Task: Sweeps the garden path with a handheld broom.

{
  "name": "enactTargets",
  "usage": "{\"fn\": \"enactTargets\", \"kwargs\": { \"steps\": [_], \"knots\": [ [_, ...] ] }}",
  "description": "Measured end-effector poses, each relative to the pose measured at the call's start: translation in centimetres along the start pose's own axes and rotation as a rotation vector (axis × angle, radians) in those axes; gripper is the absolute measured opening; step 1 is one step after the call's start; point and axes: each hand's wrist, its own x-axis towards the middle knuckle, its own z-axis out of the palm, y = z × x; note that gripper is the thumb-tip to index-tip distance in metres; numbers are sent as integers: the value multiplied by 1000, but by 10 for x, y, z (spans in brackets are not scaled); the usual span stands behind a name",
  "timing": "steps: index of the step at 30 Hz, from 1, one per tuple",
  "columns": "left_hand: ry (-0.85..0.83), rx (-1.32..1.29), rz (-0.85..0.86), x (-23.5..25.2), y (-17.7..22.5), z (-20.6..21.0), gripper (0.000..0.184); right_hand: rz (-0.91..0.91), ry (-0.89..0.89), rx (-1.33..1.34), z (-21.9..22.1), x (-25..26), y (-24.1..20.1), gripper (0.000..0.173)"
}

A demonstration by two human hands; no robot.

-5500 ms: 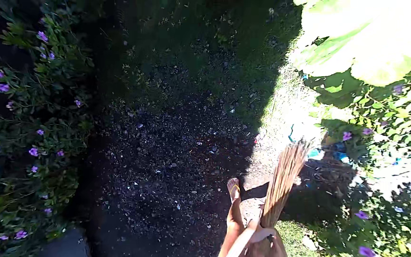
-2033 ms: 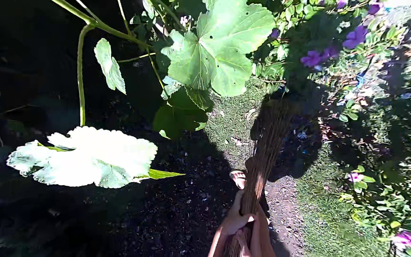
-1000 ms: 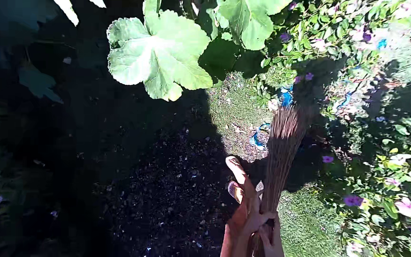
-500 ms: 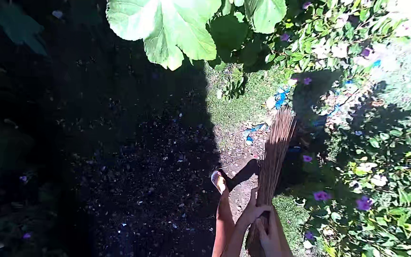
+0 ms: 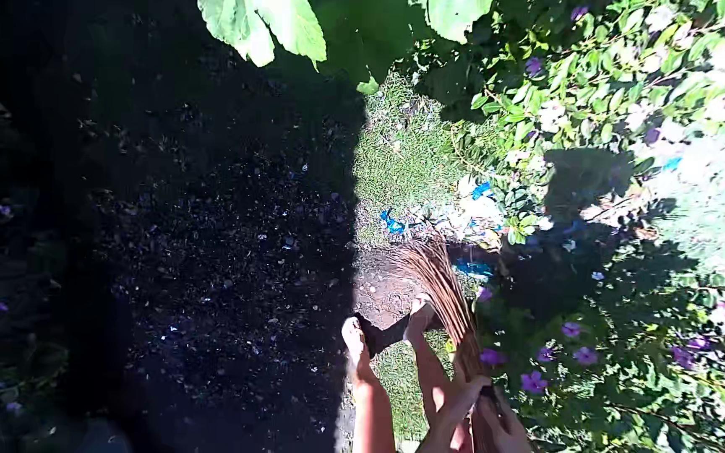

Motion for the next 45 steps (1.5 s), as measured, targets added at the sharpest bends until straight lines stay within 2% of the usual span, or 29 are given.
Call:
{"fn": "enactTargets", "kwargs": {
  "steps": [1, 2, 3, 4, 5, 7, 8, 10, 13, 15, 16, 17, 18, 19, 20, 21, 22, 23, 24, 25, 27, 31, 33, 35, 37, 39, 40, 43, 45],
  "knots": [
    [-84, 32, 9, -13, 44, 15, 74, -46, 98, -10, -11, -5, 3, 63],
    [-146, 62, -163, -28, 103, 31, 70, -101, 182, -16, -17, -9, 7, 65],
    [-198, 92, -317, -33, 145, 43, 68, -149, 262, -11, -18, -12, 10, 67],
    [-265, 93, -357, -30, 156, 52, 68, -191, 328, -8, -18, -15, 11, 68],
    [-336, 50, -284, -22, 136, 59, 69, -225, 367, -11, -20, -18, 11, 69],
    [-388, -63, -121, -9, 59, 71, 79, -240, 341, -5, -27, -33, 22, 69],
    [-326, -74, -121, -17, 37, 75, 83, -262, 286, 2, -32, -44, 32, 69],
    [-121, -37, -212, -43, 24, 76, 89, -264, 112, 23, -44, -58, 46, 67],
    [197, 147, -280, -60, 9, 77, 92, 4, -190, 60, -72, -56, 18, 62],
    [294, 169, -319, -43, -2, 87, 89, 160, -260, 61, -89, -36, 11, 60],
    [252, 122, -309, -32, -10, 93, 86, 171, -221, 73, -95, -29, 14, 59],
    [150, 75, -211, -21, -34, 95, 82, 149, -135, 98, -97, -25, 16, 58],
    [16, 41, -57, -8, -68, 94, 78, 102, -12, 112, -95, -23, 18, 59],
    [-134, 9, -50, -1, -78, 93, 76, 40, 115, 108, -94, -22, 20, 59],
    [-284, 12, -114, 6, -63, 94, 71, -48, 225, 97, -93, -18, 23, 62],
    [-438, 19, -108, 14, -43, 100, 67, -138, 334, 72, -92, -12, 29, 65],
    [-639, -9, 104, 29, -39, 108, 69, -195, 426, 50, -92, -10, 34, 68],
    [-650, 13, 47, 33, -2, 134, 72, -228, 489, 35, -96, -9, 35, 71],
    [-607, 27, -43, 32, 35, 156, 76, -237, 508, 38, -102, -10, 34, 72],
    [-571, 9, -91, 26, 50, 169, 80, -223, 481, 52, -108, -20, 33, 73],
    [-449, -37, -111, 7, 45, 172, 88, -208, 334, 112, -119, -40, 33, 71],
    [39, 79, -163, -48, 43, 119, 90, -261, -122, 114, -111, -50, 41, 66],
    [297, 191, -127, -64, 37, 83, 91, -195, -327, 137, -90, -48, 27, 66],
    [428, 117, -166, -70, 53, 50, 90, -113, -509, 205, -59, -33, 12, 65],
    [540, 118, -100, -57, 45, 16, 89, -86, -595, 264, -23, -2, 11, 59],
    [558, 126, -70, -24, 33, -9, 88, -107, -536, 313, 14, 40, 35, 56],
    [488, 131, -63, -9, 31, -14, 86, -89, -466, 349, 21, 48, 37, 56],
    [81, 217, -124, 34, 40, 10, 81, -67, -72, 486, 8, 32, 13, 56],
    [-111, 247, -219, 52, 45, 47, 77, -74, 143, 455, -13, 27, 12, 57]
  ]
}}
